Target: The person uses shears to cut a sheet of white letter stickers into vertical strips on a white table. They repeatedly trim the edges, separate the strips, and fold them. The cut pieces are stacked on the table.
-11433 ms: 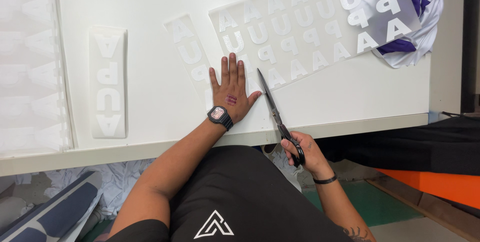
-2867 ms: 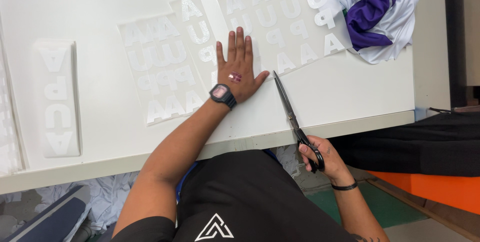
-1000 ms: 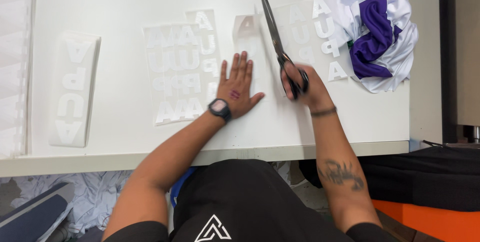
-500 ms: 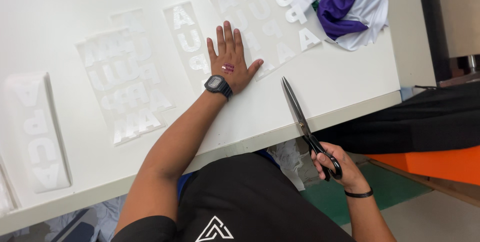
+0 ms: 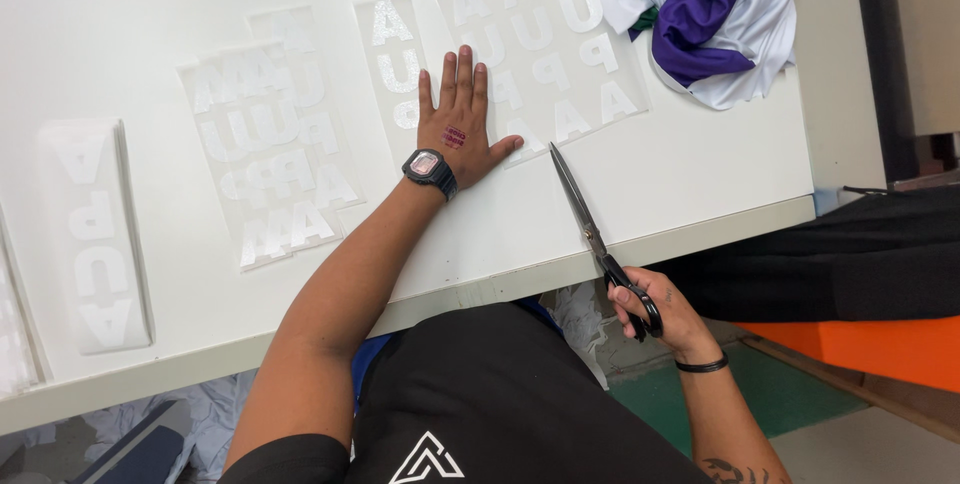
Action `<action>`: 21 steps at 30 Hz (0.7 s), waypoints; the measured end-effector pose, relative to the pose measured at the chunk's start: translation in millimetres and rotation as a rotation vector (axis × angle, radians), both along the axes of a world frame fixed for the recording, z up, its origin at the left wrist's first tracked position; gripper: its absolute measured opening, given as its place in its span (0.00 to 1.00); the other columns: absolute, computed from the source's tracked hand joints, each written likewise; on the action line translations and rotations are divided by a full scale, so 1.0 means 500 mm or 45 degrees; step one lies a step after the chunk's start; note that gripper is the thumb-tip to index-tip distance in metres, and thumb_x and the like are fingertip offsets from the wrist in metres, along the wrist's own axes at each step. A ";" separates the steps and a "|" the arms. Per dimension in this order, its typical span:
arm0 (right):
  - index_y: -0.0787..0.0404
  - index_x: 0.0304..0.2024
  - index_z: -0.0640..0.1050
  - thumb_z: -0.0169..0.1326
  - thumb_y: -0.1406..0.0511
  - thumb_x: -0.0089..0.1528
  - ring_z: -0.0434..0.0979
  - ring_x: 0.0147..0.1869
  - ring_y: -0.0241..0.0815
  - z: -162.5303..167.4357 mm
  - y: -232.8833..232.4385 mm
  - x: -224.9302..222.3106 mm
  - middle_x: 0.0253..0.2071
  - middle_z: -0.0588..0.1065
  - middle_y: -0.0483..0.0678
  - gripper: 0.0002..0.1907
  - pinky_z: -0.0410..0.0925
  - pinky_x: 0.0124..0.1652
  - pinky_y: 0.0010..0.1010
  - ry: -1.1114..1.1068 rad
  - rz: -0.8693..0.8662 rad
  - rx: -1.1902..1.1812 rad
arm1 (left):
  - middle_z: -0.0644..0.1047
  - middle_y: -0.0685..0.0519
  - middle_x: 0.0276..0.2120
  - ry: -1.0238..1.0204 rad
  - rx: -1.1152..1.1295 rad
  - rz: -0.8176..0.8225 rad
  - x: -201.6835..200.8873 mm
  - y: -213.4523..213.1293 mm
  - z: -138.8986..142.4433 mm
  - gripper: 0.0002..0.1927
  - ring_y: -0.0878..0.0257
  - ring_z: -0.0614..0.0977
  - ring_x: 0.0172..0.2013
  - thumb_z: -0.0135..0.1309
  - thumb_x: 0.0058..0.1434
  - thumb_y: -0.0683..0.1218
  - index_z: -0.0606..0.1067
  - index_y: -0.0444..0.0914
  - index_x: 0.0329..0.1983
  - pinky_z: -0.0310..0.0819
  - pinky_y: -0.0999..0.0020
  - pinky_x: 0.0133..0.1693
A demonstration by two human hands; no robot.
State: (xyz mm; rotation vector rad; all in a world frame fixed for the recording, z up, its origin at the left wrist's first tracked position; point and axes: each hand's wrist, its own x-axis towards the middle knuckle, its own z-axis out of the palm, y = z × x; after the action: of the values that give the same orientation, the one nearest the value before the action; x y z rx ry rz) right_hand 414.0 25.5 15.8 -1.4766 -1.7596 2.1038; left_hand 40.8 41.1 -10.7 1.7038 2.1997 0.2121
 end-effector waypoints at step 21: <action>0.64 0.32 0.76 0.59 0.55 0.61 0.71 0.16 0.31 -0.020 -0.009 -0.023 0.17 0.72 0.44 0.18 0.65 0.18 0.21 0.026 -0.069 -0.030 | 0.36 0.38 0.76 0.026 -0.061 -0.005 0.005 0.004 0.020 0.57 0.47 0.33 0.74 0.41 0.59 0.76 0.42 0.34 0.76 0.23 0.42 0.69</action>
State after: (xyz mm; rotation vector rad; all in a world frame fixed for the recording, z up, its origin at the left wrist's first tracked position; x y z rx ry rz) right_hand 402.6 21.1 6.0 -1.4856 -1.6746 2.1125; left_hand 43.3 43.3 -0.9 1.6923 2.1978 0.1408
